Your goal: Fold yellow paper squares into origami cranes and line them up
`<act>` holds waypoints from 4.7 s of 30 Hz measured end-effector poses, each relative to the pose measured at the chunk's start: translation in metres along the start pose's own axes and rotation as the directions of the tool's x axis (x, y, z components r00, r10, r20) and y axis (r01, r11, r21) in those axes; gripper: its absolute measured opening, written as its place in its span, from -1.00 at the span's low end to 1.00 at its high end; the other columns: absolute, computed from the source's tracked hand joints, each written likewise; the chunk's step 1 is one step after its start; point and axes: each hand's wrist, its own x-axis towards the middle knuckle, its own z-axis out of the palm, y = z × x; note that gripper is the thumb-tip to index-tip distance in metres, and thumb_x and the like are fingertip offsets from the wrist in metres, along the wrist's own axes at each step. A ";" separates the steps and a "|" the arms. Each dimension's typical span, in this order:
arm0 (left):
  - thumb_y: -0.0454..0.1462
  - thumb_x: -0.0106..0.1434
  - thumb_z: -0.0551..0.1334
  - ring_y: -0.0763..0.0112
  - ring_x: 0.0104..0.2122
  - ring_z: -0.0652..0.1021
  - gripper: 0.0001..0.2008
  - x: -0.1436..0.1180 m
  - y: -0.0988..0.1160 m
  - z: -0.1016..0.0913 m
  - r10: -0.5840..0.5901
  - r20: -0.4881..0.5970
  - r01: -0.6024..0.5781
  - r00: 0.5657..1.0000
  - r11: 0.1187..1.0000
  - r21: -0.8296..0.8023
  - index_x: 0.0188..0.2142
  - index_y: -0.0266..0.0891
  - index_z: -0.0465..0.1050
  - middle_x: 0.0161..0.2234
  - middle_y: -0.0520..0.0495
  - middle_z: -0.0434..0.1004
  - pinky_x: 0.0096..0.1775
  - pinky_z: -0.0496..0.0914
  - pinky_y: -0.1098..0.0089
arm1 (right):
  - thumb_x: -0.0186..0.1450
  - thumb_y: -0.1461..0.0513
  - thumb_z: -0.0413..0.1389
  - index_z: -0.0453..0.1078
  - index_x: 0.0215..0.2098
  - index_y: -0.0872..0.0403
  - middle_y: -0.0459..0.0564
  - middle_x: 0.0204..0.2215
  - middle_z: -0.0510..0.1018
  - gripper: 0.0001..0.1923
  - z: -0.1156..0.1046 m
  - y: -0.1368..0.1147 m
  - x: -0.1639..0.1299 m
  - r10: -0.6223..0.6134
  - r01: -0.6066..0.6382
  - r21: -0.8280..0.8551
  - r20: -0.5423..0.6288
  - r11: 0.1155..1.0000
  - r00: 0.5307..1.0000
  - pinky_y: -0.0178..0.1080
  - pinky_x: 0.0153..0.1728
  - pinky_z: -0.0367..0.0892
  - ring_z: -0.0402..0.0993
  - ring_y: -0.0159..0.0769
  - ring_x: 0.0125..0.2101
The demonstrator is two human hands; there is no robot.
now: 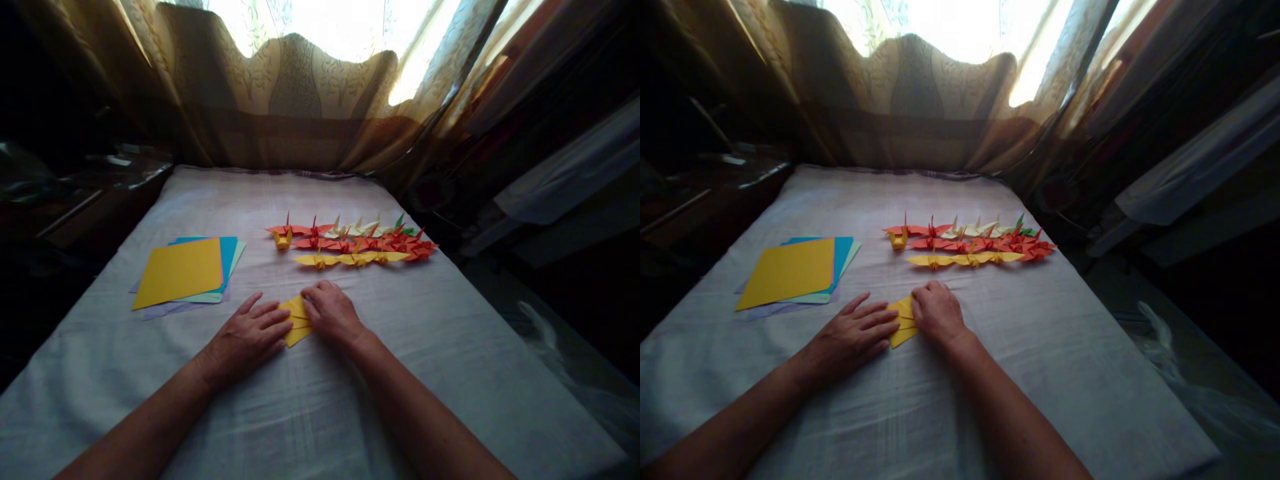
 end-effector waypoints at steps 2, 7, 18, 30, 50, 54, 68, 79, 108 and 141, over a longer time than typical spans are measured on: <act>-0.21 0.41 0.13 0.18 0.10 0.50 -0.75 0.000 0.000 -0.001 0.003 -0.003 -0.003 1.000 1.000 0.005 0.00 -0.09 0.51 0.03 -0.03 0.59 0.29 0.07 0.01 | 0.33 0.27 0.12 0.54 -0.20 0.02 0.02 -0.24 0.55 -0.85 -0.002 -0.001 0.003 0.022 -0.023 0.040 0.025 0.999 0.999 -0.25 -0.16 0.29 0.44 -0.22 -0.16; -0.22 0.39 0.15 0.15 0.12 0.48 -0.75 -0.001 0.000 0.000 -0.005 0.006 0.005 1.000 1.000 0.001 0.00 -0.09 0.50 0.04 -0.02 0.58 0.28 0.09 0.00 | 0.27 0.28 0.17 0.50 -0.26 0.04 -0.02 -0.27 0.56 -0.92 -0.001 0.002 0.005 0.026 -0.028 0.138 0.015 0.990 1.000 -0.27 -0.19 0.26 0.43 -0.28 -0.22; -0.21 0.42 0.11 0.18 0.06 0.53 -0.74 -0.001 0.002 -0.002 -0.030 -0.001 0.030 1.000 1.000 -0.008 -0.01 -0.09 0.52 0.03 -0.03 0.59 0.27 0.11 0.00 | 0.27 0.34 0.14 0.47 -0.20 0.04 0.01 -0.21 0.57 -0.85 0.003 -0.005 -0.015 0.012 0.002 0.100 -0.145 0.995 0.989 -0.24 -0.15 0.29 0.44 -0.23 -0.16; -0.15 0.37 0.16 0.03 0.26 0.29 -0.69 -0.005 -0.004 0.003 -0.118 0.084 0.123 0.989 0.991 -0.057 0.06 -0.07 0.47 0.24 -0.14 0.37 0.26 0.02 -0.17 | 0.32 0.24 0.18 0.51 -0.23 0.01 0.01 -0.19 0.54 -0.92 0.012 -0.007 -0.051 -0.130 0.124 -0.068 -0.087 0.990 0.988 -0.23 -0.15 0.32 0.41 -0.20 -0.17; -0.34 0.36 0.08 0.35 -0.11 0.56 -0.75 -0.003 0.000 -0.011 -0.175 0.030 0.177 0.984 0.949 -0.263 -0.05 -0.15 0.47 -0.18 -0.04 0.61 0.23 0.16 0.06 | 0.36 0.29 0.10 0.52 -0.16 0.06 0.06 -0.14 0.56 -0.84 0.002 0.011 -0.040 -0.322 0.319 -0.099 -0.020 0.943 0.947 -0.22 -0.08 0.31 0.45 -0.22 -0.16; -0.30 0.40 0.09 0.36 -0.15 0.57 -0.76 -0.002 0.001 -0.009 -0.132 0.015 0.132 0.991 0.956 -0.261 -0.07 -0.14 0.51 -0.22 -0.04 0.61 0.20 0.21 0.06 | 0.38 0.29 0.07 0.51 -0.15 0.05 0.06 -0.16 0.59 -0.82 0.007 0.024 -0.033 -0.438 0.437 -0.035 -0.102 0.899 0.893 -0.22 -0.07 0.35 0.49 -0.26 -0.17; -0.17 0.41 0.17 0.21 0.09 0.49 -0.76 -0.006 -0.005 0.004 0.019 0.019 -0.017 1.000 0.993 -0.115 0.01 -0.03 0.52 -0.03 0.01 0.63 0.28 0.06 0.03 | 0.43 0.32 -0.06 0.43 -0.25 0.06 0.12 -0.08 0.60 -0.77 0.029 0.022 -0.030 -0.499 0.538 0.073 -0.286 0.840 0.818 -0.22 -0.03 0.45 0.54 -0.27 -0.05; -0.26 0.43 0.14 0.37 -0.17 0.56 -0.84 0.008 0.009 -0.004 0.121 -0.050 -0.118 0.991 0.991 0.060 -0.12 -0.11 0.51 -0.24 0.03 0.63 0.22 0.17 0.12 | 0.36 0.28 0.04 0.44 -0.15 0.07 0.16 -0.03 0.57 -0.85 0.019 0.030 -0.050 -0.439 0.496 0.123 -0.320 0.860 0.840 -0.10 0.01 0.42 0.49 -0.18 -0.01; -0.24 0.36 0.15 0.26 -0.26 0.47 -0.82 0.011 0.028 0.002 -0.254 -0.025 0.251 0.967 0.963 -0.102 -0.35 -0.21 0.47 -0.31 -0.07 0.52 -0.13 0.32 0.22 | 0.30 0.28 0.15 0.44 -0.41 0.03 -0.01 -0.27 0.57 -0.89 0.030 0.009 -0.064 -0.121 0.176 0.148 -0.320 0.973 0.940 -0.14 -0.15 0.26 0.44 -0.19 -0.20; -0.26 0.30 0.19 0.23 -0.23 0.47 -0.93 0.015 0.026 0.000 -0.360 0.062 0.364 0.931 0.905 -0.221 -0.33 -0.18 0.40 -0.31 -0.04 0.50 -0.13 0.31 0.20 | 0.23 0.30 0.22 0.38 -0.38 0.00 -0.07 -0.34 0.50 -0.89 0.021 0.012 -0.052 -0.004 0.038 0.247 -0.134 0.968 0.991 -0.18 -0.21 0.24 0.41 -0.20 -0.25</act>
